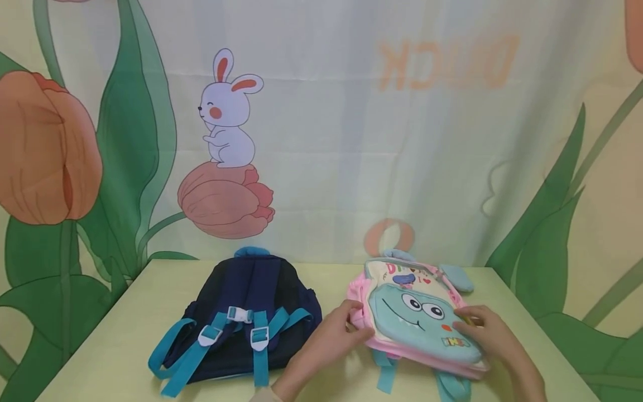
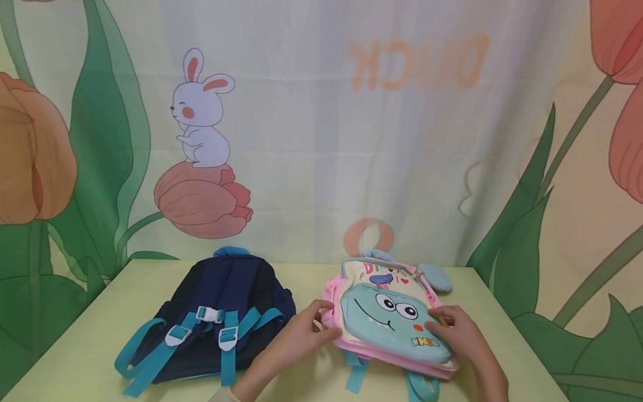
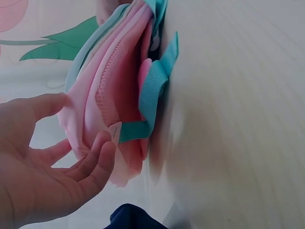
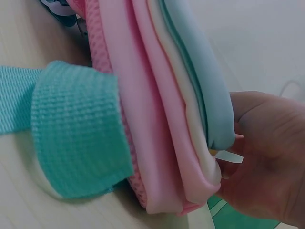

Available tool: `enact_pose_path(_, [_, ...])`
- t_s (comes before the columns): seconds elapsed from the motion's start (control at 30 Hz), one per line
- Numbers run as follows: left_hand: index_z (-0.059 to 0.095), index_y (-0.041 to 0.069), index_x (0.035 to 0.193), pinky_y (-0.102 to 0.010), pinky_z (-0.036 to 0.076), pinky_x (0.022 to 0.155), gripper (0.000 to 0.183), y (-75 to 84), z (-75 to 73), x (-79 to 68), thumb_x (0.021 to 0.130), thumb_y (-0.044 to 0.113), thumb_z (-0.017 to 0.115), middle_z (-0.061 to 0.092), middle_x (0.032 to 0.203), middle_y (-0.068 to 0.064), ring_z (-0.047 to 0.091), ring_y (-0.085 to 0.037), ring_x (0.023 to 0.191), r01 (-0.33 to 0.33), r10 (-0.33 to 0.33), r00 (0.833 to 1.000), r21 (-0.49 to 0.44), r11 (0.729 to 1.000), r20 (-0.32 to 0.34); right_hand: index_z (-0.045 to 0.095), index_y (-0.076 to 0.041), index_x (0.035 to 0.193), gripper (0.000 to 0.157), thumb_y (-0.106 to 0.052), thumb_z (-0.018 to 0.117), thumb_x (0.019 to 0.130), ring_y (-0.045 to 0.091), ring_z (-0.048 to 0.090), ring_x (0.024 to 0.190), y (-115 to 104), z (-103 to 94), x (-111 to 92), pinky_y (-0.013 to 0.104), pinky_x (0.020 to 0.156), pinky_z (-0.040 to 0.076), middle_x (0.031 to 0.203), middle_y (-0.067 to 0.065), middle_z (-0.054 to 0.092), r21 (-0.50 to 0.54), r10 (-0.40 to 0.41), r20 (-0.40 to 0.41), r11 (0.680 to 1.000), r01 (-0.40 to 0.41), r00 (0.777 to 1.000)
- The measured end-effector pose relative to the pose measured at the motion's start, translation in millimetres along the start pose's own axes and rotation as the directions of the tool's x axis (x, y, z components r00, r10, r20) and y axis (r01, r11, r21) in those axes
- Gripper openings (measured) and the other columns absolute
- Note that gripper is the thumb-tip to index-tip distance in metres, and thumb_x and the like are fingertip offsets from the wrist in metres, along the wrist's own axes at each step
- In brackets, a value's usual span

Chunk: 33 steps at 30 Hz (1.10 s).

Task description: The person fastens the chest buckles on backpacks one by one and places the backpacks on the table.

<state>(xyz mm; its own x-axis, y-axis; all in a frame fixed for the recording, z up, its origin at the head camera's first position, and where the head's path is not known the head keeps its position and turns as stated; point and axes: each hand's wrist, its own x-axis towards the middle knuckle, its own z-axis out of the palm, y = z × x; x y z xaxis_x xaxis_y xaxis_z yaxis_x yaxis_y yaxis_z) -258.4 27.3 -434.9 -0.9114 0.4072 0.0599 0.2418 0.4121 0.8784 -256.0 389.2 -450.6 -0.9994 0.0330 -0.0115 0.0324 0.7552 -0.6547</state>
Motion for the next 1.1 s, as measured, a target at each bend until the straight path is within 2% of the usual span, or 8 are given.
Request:
enact_pose_path(0.17, [0.053, 0.015, 0.136, -0.024, 0.05, 0.067, 0.055, 8.3, -6.6, 1.8, 0.089, 0.037, 0.072, 0.06, 0.106, 0.002, 0.055, -0.013, 0.082, -0.061, 0.06, 0.997, -0.027, 0.998, -0.042, 0.057, -0.003, 0.135, 0.06, -0.044, 0.066, 0.093, 0.051, 0.047, 0.13, -3, -0.8, 0, 0.063, 0.102, 0.041, 0.146, 0.028, 0.045, 0.051, 0.004, 0.01, 0.999, -0.005, 1.0])
enact_pose_path(0.27, [0.052, 0.016, 0.137, -0.022, 0.05, 0.069, 0.056, 14.8, -10.6, 2.7, 0.089, 0.036, 0.072, 0.058, 0.109, 0.001, 0.055, -0.012, 0.084, -0.076, 0.074, 0.994, -0.028, 0.997, -0.084, 0.058, -0.003, 0.135, 0.059, -0.044, 0.066, 0.093, 0.05, 0.048, 0.13, -7, -0.1, 2, 0.062, 0.104, 0.041, 0.146, 0.028, 0.046, 0.083, -0.019, 0.013, 0.996, 0.018, 1.0])
enact_pose_path(0.37, [0.05, 0.017, 0.14, -0.022, 0.051, 0.068, 0.059, 20.2, -12.9, 2.9, 0.089, 0.035, 0.073, 0.054, 0.112, -0.002, 0.056, -0.012, 0.086, -0.083, 0.078, 0.989, -0.035, 0.996, -0.129, 0.059, -0.002, 0.134, 0.056, -0.041, 0.066, 0.094, 0.047, 0.053, 0.127, -9, 1.0, 4, 0.057, 0.103, 0.045, 0.144, 0.026, 0.049, 0.105, -0.052, 0.019, 0.993, 0.049, 0.998])
enact_pose_path(0.53, [0.046, 0.017, 0.144, -0.022, 0.053, 0.07, 0.062, 26.1, -12.2, 2.3, 0.09, 0.032, 0.073, 0.05, 0.12, -0.007, 0.059, -0.012, 0.088, -0.138, 0.123, 0.977, -0.074, 0.988, -0.174, 0.061, -0.002, 0.133, 0.052, -0.037, 0.066, 0.095, 0.041, 0.058, 0.122, -12, 2.2, 4, 0.048, 0.097, 0.049, 0.141, 0.025, 0.052, 0.102, -0.079, 0.032, 0.992, 0.076, 0.996])
enact_pose_path(0.8, [0.048, 0.02, 0.144, -0.023, 0.054, 0.077, 0.057, 31.2, -7.7, 1.0, 0.092, 0.027, 0.069, 0.047, 0.119, -0.009, 0.062, -0.015, 0.092, -0.195, 0.169, 0.965, -0.118, 0.974, -0.203, 0.06, -0.003, 0.134, 0.05, -0.036, 0.063, 0.097, 0.043, 0.055, 0.125, -10, 6.5, -2, 0.056, 0.1, 0.046, 0.145, 0.025, 0.05, 0.136, -0.077, 0.049, 0.988, 0.07, 0.996])
enact_pose_path(1.1, [0.044, 0.022, 0.147, -0.024, 0.055, 0.08, 0.062, 37.5, -9.8, 1.2, 0.092, 0.027, 0.07, 0.044, 0.127, -0.01, 0.062, -0.017, 0.097, -0.2, 0.157, 0.954, -0.152, 0.968, -0.254, 0.059, -0.005, 0.136, 0.048, -0.035, 0.062, 0.098, 0.034, 0.058, 0.124, -15, 13.9, 0, 0.035, 0.093, 0.047, 0.144, 0.021, 0.052, 0.174, -0.11, 0.077, 0.98, 0.096, 0.991])
